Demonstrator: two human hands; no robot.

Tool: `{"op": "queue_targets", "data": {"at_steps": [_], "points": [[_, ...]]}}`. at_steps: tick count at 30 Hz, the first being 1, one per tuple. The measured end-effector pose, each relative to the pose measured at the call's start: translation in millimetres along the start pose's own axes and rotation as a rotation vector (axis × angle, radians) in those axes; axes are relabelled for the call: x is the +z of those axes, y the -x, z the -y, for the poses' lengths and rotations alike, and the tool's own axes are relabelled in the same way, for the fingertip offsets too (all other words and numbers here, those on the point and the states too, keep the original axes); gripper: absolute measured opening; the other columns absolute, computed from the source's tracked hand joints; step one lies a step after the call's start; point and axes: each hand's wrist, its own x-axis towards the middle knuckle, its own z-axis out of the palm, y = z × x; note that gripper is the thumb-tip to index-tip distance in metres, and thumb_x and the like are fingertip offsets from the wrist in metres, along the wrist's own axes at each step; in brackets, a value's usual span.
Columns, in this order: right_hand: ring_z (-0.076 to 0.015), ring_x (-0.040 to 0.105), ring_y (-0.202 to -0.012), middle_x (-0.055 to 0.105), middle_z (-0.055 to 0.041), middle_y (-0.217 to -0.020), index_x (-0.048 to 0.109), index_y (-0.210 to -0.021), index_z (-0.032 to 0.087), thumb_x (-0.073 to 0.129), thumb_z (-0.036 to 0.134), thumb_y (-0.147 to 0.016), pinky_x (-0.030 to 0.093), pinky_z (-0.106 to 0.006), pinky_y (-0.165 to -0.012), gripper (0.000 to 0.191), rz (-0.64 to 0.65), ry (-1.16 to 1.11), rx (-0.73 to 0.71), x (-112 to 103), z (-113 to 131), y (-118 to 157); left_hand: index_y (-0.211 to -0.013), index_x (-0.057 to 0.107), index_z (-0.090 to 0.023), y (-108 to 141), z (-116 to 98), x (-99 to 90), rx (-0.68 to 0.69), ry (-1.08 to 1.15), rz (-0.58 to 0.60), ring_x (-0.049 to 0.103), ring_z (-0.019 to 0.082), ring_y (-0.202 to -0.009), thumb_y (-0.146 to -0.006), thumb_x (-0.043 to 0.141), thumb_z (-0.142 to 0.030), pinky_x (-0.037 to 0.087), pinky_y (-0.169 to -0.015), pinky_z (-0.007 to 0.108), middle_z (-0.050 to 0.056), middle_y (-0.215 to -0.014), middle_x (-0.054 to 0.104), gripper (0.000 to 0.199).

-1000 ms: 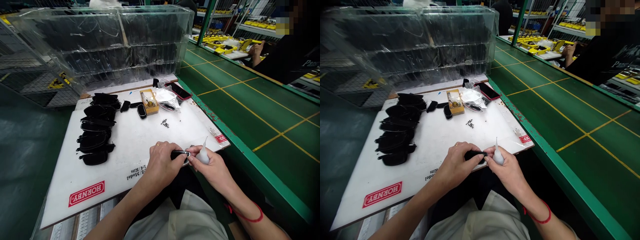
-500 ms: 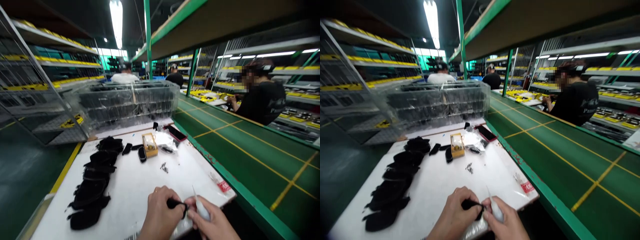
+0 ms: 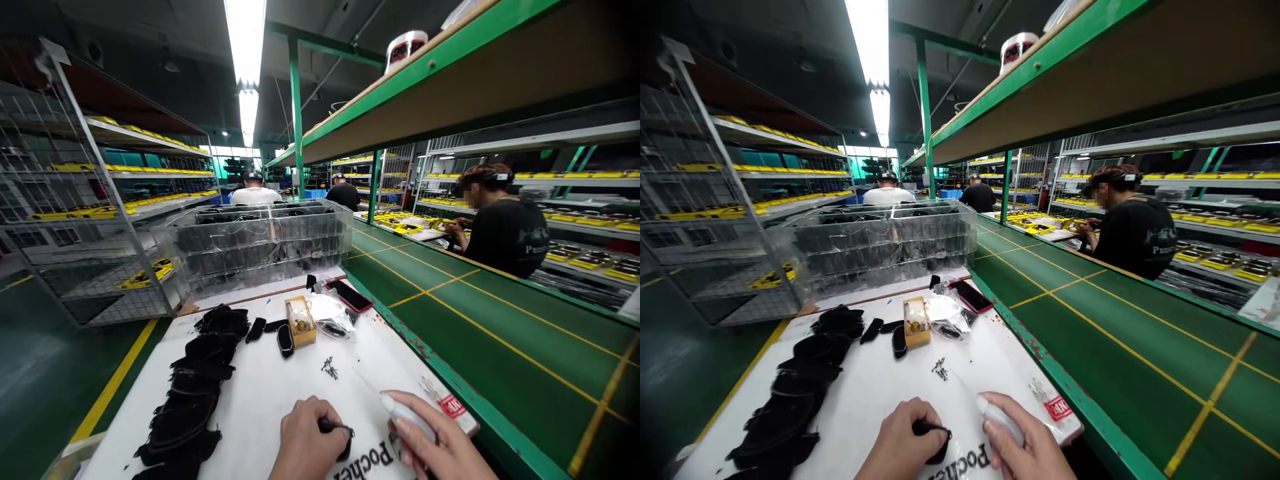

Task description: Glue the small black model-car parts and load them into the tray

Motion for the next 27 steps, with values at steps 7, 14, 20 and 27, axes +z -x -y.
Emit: {"op": "queue_targets", "data": {"at_steps": [7,14,20,27], "points": [[-0.0135,0.055,-0.056,0.06,0.0027,-0.069,0.054,-0.092,0.023,0.06,0.053,-0.071,0.043,-0.022,-0.05,0.037,-0.425,0.231,-0.236,5.7,14.2,8.7,-0.068,0.068,-0.023,4.3,-3.6,-5.6,-0.006,0.016,0.05,0.06,0.025,-0.096,-0.062,0.062,-0.033,0.045,-0.084,0.033,0.003,-0.086,0.07,0.013],[-0.0156,0.061,-0.069,0.066,-0.0018,-0.087,0.06,-0.088,0.022,0.057,0.043,-0.081,0.045,-0.023,-0.057,0.023,-0.553,0.599,-0.54,5.1,16.6,17.5,-0.07,0.07,-0.026,0.3,-6.8,-12.3,0.003,-0.019,0.141,0.061,0.023,-0.088,-0.063,0.063,-0.038,0.044,-0.088,0.037,0.0,-0.079,0.071,0.015],[-0.0097,0.051,-0.05,0.064,-0.001,-0.078,0.059,-0.089,0.019,0.054,0.033,-0.087,0.041,-0.023,-0.05,0.015,-0.478,0.709,-0.688,6.0,12.3,17.9,-0.076,0.071,-0.027,-2.1,-6.1,-15.1,0.033,-0.068,0.218,0.059,0.025,-0.093,-0.07,0.059,-0.038,0.038,-0.095,0.042,0.0,-0.087,0.071,0.018],[-0.009,0.05,-0.045,0.065,-0.0005,-0.073,0.059,-0.088,0.02,0.056,0.03,-0.086,0.04,-0.023,-0.046,0.011,-0.423,0.776,-0.767,7.7,11.4,12.8,-0.077,0.072,-0.027,-0.2,-6.7,-15.7,0.04,-0.087,0.218,0.053,0.027,-0.101,-0.073,0.054,-0.034,0.036,-0.094,0.044,0.002,-0.089,0.069,0.019]]}}
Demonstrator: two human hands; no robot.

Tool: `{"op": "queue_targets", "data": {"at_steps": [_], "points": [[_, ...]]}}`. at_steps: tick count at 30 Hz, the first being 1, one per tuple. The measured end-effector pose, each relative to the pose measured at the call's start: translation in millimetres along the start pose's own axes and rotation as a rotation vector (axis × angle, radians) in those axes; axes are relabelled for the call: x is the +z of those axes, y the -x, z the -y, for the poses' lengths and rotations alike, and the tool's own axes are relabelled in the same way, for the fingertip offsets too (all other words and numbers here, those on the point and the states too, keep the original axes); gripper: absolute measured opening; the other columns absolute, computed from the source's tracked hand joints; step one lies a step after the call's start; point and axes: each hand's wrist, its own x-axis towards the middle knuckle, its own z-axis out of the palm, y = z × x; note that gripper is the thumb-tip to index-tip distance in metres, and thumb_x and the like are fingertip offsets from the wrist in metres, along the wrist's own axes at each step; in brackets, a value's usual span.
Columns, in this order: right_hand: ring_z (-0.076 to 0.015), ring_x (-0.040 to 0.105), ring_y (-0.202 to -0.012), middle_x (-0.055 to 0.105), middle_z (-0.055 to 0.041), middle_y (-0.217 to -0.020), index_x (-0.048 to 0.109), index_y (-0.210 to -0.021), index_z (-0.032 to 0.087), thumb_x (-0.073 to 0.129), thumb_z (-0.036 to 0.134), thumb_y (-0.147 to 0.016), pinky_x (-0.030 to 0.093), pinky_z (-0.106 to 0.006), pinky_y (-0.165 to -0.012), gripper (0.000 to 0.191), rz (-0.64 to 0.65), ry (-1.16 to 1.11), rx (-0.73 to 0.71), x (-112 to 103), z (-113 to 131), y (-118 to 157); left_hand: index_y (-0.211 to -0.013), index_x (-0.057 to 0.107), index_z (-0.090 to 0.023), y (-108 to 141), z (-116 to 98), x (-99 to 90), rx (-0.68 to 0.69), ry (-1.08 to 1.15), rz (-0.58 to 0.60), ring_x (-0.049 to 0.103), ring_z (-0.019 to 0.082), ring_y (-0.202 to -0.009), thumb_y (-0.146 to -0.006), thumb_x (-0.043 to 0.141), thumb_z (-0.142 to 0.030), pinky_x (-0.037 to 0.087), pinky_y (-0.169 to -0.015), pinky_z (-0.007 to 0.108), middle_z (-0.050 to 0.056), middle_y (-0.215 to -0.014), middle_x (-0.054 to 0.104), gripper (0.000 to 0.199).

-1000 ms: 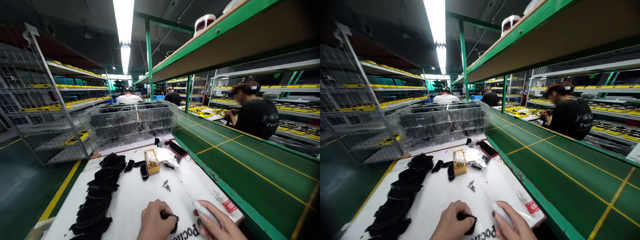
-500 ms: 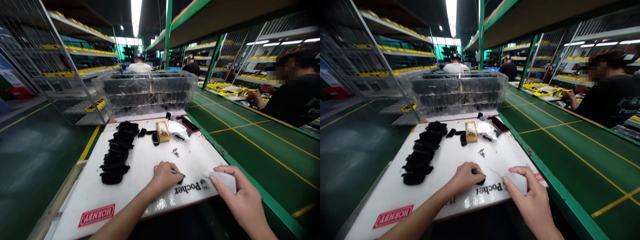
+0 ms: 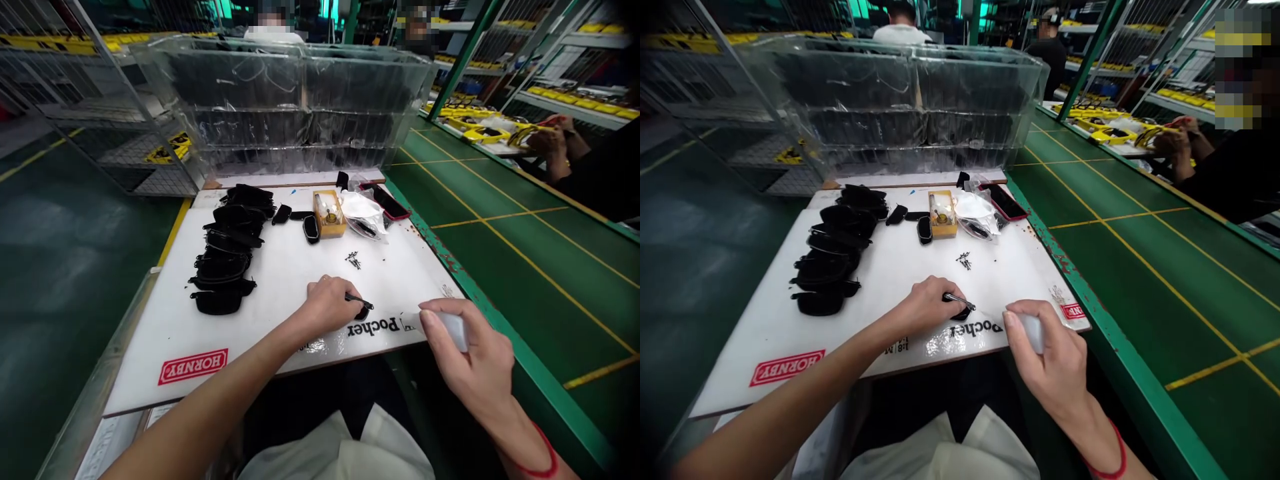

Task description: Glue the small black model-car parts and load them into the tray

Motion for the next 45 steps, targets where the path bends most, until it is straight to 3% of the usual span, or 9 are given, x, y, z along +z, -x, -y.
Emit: {"op": "queue_targets", "data": {"at_steps": [6,13,21,35,45], "points": [[-0.006,0.04,-0.036,0.063,0.0013,-0.068,0.059,-0.087,0.018,0.057,0.027,-0.086,0.037,-0.022,-0.043,0.01,0.013,0.005,-0.018,4.3,2.3,-1.3,-0.075,0.071,-0.026,-1.2,2.4,1.0,0.028,0.028,0.014,0.055,0.025,-0.099,-0.073,0.053,-0.03,0.036,-0.095,0.043,0.0,-0.086,0.07,0.018],[-0.0056,0.038,-0.035,0.063,0.0002,-0.069,0.061,-0.087,0.017,0.056,0.029,-0.086,0.032,-0.023,-0.04,0.013,0.011,0.024,-0.013,9.8,0.3,-0.1,-0.076,0.071,-0.026,-5.0,8.5,4.8,0.076,0.033,0.007,0.057,0.023,-0.096,-0.073,0.052,-0.03,0.036,-0.094,0.042,0.0,-0.086,0.07,0.019],[-0.0059,0.036,-0.036,0.063,0.0005,-0.068,0.06,-0.086,0.017,0.056,0.03,-0.086,0.034,-0.022,-0.041,0.013,0.017,-0.007,0.01,12.4,5.4,-4.4,-0.076,0.071,-0.025,-4.9,6.5,3.4,0.061,0.017,0.017,0.055,0.024,-0.101,-0.073,0.053,-0.029,0.035,-0.096,0.041,0.0,-0.083,0.07,0.018],[-0.0081,0.047,-0.045,0.064,-0.002,-0.075,0.061,-0.087,0.018,0.057,0.033,-0.086,0.038,-0.023,-0.046,0.015,0.008,0.028,0.012,10.7,-1.3,2.1,-0.075,0.071,-0.024,-5.1,4.7,3.3,0.063,0.019,0.016,0.057,0.024,-0.097,-0.074,0.053,-0.028,0.036,-0.092,0.042,0.0,-0.081,0.071,0.018],[-0.0079,0.046,-0.043,0.063,-0.0011,-0.072,0.061,-0.085,0.018,0.054,0.036,-0.087,0.038,-0.023,-0.045,0.019,0.014,0.018,0.034,13.5,2.5,-2.0,-0.076,0.071,-0.024,-5.2,6.2,4.2,0.08,0.024,0.015,0.056,0.023,-0.098,-0.074,0.053,-0.027,0.036,-0.093,0.041,-0.001,-0.081,0.071,0.018]]}}
